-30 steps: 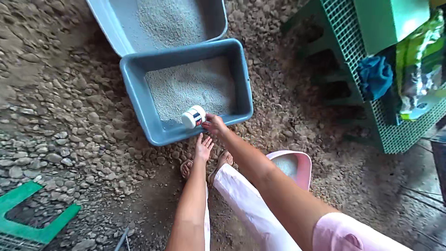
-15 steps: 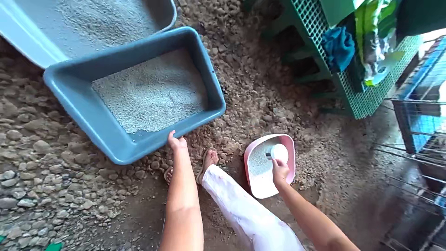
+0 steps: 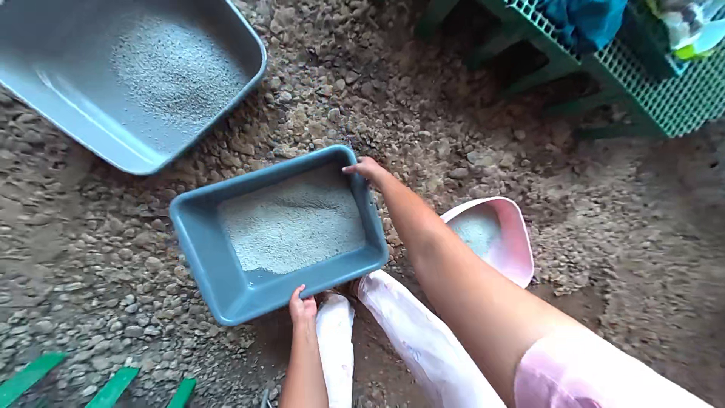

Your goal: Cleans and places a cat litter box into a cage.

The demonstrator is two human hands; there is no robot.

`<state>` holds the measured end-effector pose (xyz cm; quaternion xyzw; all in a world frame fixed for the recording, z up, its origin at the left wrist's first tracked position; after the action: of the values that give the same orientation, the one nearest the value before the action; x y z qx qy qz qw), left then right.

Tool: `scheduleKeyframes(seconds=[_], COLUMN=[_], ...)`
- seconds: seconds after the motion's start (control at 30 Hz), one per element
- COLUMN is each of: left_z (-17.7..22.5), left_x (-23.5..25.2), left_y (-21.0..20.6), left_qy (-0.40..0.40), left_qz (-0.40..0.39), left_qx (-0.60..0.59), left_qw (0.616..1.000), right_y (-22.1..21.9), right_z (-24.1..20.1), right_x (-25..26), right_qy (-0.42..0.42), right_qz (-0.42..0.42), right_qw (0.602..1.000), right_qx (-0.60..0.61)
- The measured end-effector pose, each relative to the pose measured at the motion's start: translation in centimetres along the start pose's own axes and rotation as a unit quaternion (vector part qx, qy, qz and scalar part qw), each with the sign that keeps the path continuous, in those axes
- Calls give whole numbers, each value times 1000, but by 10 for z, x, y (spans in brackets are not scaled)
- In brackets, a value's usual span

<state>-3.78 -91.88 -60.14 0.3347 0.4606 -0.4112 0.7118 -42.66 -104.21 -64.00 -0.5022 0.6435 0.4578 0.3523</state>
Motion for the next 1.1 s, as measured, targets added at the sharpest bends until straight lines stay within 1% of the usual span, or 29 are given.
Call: scheduleKeyframes(seconds=[0.03,0.07,0.13,0.2,0.23,0.27,0.33,0.37,0.43,0.47,0.53,0.6,0.63,0.67,0.7,0.73,0.77,0.8,0.83,0.87,0.9,0.97,1.03,1.1], left_z=[-3,-4,-1,6,10,13,24,32,57,72,110,156,179,203,224,244,263,278,291,302,312,327,336,334], left_x=[-9,-19,-37,-67,-89,-112,-160,-185,-239,-267,-329,-394,-426,-458,-487,-513,-539,-562,-582,-600,-616,-641,-656,-660], left_y=[9,19,28,29,24,15,-14,-30,-67,-85,-114,-144,-158,-167,-172,-179,-191,-205,-219,-234,-253,-300,-356,-400], left_qy=[6,11,22,44,53,58,49,35,-1,-23,-64,-111,-131,-143,-155,-168,-183,-204,-224,-240,-253,-285,-305,-300], left_qz=[9,20,21,6,-7,-25,-70,-92,-130,-149,-184,-213,-231,-247,-262,-277,-293,-308,-322,-331,-337,-319,-290,-254], left_qx=[3,5,18,56,86,117,172,202,253,272,310,358,383,405,424,440,454,467,479,492,509,554,602,644], left_qw=[1000,1000,999,997,995,991,981,974,959,951,931,902,885,869,853,837,821,804,785,768,751,714,679,657], right_y=[-8,-17,-20,6,26,48,91,108,130,138,146,159,170,185,204,228,249,267,279,287,295,307,317,315], right_z=[1,9,27,49,71,96,138,151,163,163,155,158,164,171,172,161,142,120,97,76,60,40,29,29], right_x=[-7,-29,-91,-160,-197,-234,-308,-343,-404,-431,-489,-538,-558,-581,-605,-624,-638,-647,-655,-663,-668,-670,-664,-657], right_qy=[-27,-37,5,33,49,67,70,57,9,-15,-43,-26,-4,24,55,72,85,101,116,137,166,194,181,154], right_qz=[-17,-3,58,110,151,200,297,334,394,413,419,388,362,326,260,202,164,138,132,156,189,233,231,200], right_qw=[999,999,998,993,985,973,940,921,877,855,822,807,814,835,877,915,945,965,974,973,964,945,937,936], right_qx=[-16,-35,-9,33,61,90,151,194,276,312,384,444,455,442,401,341,269,199,140,100,90,126,190,244])
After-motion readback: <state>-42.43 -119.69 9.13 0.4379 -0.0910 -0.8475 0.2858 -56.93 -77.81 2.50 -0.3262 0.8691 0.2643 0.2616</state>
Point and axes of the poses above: each hand's wrist, its own x-axis towards the middle knuckle, its own y-axis out of the back of the hand, z = x × y, the point moved 3 cm from there along x, towards the middle knuckle, and after that the axes turned 9 degrees about -z, right-handed, at the moved point
